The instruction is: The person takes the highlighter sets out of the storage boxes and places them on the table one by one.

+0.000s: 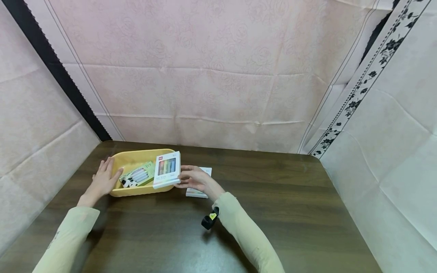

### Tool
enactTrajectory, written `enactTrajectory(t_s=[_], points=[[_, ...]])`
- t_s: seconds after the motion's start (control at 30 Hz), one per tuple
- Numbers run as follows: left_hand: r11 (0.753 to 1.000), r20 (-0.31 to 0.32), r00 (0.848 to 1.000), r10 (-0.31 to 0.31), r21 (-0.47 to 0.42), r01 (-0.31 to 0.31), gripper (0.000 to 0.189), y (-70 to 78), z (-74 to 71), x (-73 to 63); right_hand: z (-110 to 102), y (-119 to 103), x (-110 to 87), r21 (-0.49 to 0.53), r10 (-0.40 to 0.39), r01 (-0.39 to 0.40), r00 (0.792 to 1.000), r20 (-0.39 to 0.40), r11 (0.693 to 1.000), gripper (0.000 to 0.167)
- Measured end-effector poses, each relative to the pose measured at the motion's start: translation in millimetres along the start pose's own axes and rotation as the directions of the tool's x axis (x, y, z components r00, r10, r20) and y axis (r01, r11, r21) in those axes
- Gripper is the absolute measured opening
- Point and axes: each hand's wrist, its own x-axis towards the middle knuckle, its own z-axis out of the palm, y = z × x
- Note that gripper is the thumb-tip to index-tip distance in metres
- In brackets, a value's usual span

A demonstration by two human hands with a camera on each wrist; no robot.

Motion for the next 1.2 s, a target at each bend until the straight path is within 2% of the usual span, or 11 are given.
enactTrajectory(t_s=[0.23, 0.57, 0.87, 1.2], points=[[0.999, -0.011, 1.000, 0.023, -0.027, -0.024, 0.066, -3.2, -2.5, 1.1, -6, 0, -2.4, -0.030, -0.011, 0.011, 1.000, 0.013, 0.999, 0.055], [0.997, -0.003, 0.999, 0.039, -0.061, -0.039, 0.058, -7.9, -4.5, 1.1, -16, -4, -8.5, -0.014, -0.020, 0.020, 1.000, 0.021, 1.000, 0.053], [1.000, -0.005, 1.000, 0.017, -0.020, -0.017, 0.064, -7.8, -3.5, -0.1, -26, -8, -13.1, -0.032, -0.025, 0.026, 0.999, 0.032, 0.999, 0.050], [0.997, -0.002, 0.999, 0.042, 0.062, -0.042, 0.067, -9.4, -0.8, -1.0, -35, -16, -25.1, -0.018, -0.033, 0.034, 0.998, 0.047, 0.999, 0.054]])
